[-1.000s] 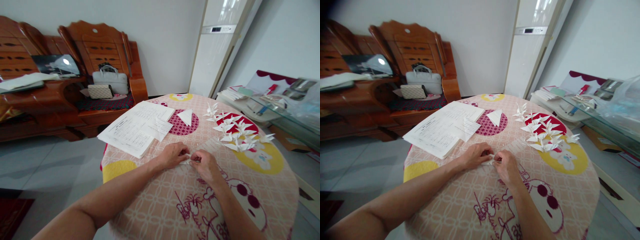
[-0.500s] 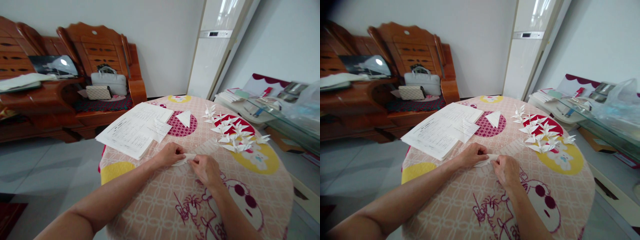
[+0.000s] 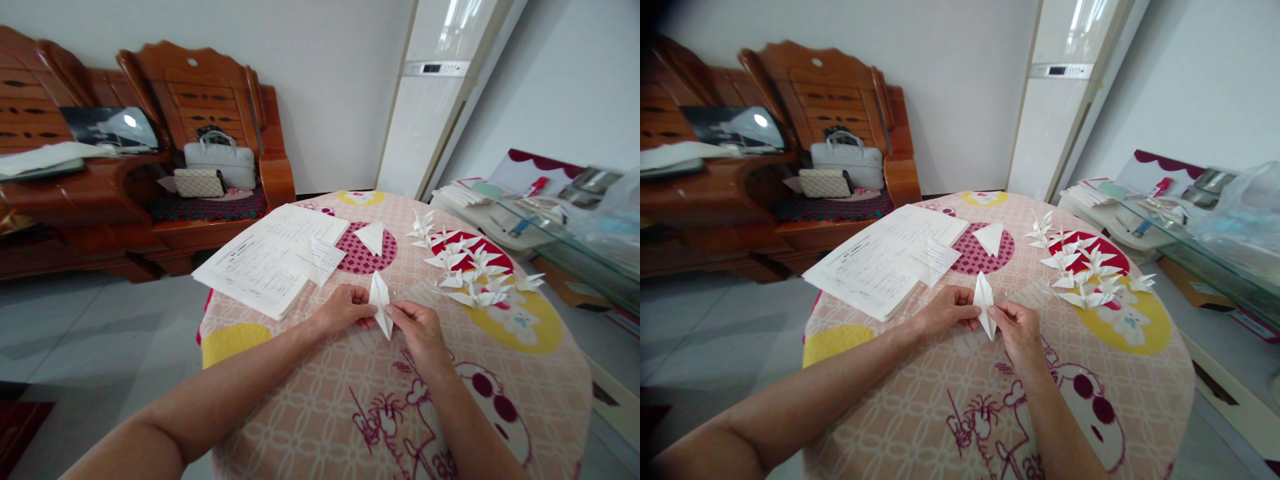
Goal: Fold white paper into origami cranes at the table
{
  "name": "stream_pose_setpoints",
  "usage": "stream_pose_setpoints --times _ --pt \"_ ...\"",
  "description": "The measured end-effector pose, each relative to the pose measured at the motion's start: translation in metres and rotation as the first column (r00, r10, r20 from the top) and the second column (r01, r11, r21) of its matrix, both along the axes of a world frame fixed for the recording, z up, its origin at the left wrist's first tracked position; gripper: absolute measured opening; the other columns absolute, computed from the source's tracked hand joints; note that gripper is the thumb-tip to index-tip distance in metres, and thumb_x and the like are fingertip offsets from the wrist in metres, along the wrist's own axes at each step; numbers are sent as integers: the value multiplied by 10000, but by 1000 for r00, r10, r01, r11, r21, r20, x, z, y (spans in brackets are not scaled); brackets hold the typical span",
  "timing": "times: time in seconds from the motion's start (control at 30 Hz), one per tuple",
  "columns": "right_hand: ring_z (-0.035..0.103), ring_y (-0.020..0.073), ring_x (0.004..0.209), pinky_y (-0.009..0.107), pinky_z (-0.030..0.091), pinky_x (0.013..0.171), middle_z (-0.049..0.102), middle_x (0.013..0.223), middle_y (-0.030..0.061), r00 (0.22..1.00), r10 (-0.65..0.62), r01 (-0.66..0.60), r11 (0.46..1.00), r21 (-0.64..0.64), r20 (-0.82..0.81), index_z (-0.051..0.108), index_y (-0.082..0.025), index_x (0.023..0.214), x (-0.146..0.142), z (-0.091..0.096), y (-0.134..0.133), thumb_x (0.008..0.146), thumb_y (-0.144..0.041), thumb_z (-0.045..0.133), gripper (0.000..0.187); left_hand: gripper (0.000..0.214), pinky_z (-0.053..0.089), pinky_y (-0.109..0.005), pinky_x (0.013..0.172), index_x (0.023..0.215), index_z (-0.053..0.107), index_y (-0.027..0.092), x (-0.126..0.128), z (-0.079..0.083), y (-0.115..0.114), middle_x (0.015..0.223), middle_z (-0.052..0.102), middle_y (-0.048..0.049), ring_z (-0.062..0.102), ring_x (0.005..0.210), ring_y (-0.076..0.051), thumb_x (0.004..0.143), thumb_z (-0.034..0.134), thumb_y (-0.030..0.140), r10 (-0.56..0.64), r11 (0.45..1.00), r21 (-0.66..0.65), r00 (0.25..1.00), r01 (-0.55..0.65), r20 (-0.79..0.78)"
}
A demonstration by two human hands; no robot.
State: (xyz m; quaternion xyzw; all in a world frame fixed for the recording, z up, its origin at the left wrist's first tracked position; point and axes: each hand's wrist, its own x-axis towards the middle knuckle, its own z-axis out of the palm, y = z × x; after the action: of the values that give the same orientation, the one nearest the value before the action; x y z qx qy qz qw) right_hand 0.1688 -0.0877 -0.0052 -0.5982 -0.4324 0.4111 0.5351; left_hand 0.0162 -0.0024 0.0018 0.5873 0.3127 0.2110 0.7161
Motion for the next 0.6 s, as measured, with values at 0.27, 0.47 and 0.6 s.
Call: stream_pose_setpoints --times 0.27,0.47,0.6 --pt "480 114 436 215 351 404 600 540 -12 995 84 -89 990 -114 -46 683 -159 736 7 0 -1 754 -396 655 240 289 491 -225 549 823 630 82 -1 -1 0 665 659 -32 603 545 -106 660 745 292 2 1000 -25 999 -1 51" --pt "422 95 407 201 312 386 522 483 -38 962 257 -234 949 -211 90 664 -160 694 20 1 -2 768 -393 611 250 401 442 -191 507 992 641 113 -7 0 4 665 632 14 575 535 -93 608 734 182 67 990 127 997 -61 -46" --pt "442 99 453 206 305 427 530 503 -31 903 309 -259 946 -196 297 663 -158 644 22 5 0 780 -341 587 240 209 415 -194 492 844 657 108 -13 0 4 661 638 -3 569 535 -102 667 674 219 -33 972 227 987 69 -159"
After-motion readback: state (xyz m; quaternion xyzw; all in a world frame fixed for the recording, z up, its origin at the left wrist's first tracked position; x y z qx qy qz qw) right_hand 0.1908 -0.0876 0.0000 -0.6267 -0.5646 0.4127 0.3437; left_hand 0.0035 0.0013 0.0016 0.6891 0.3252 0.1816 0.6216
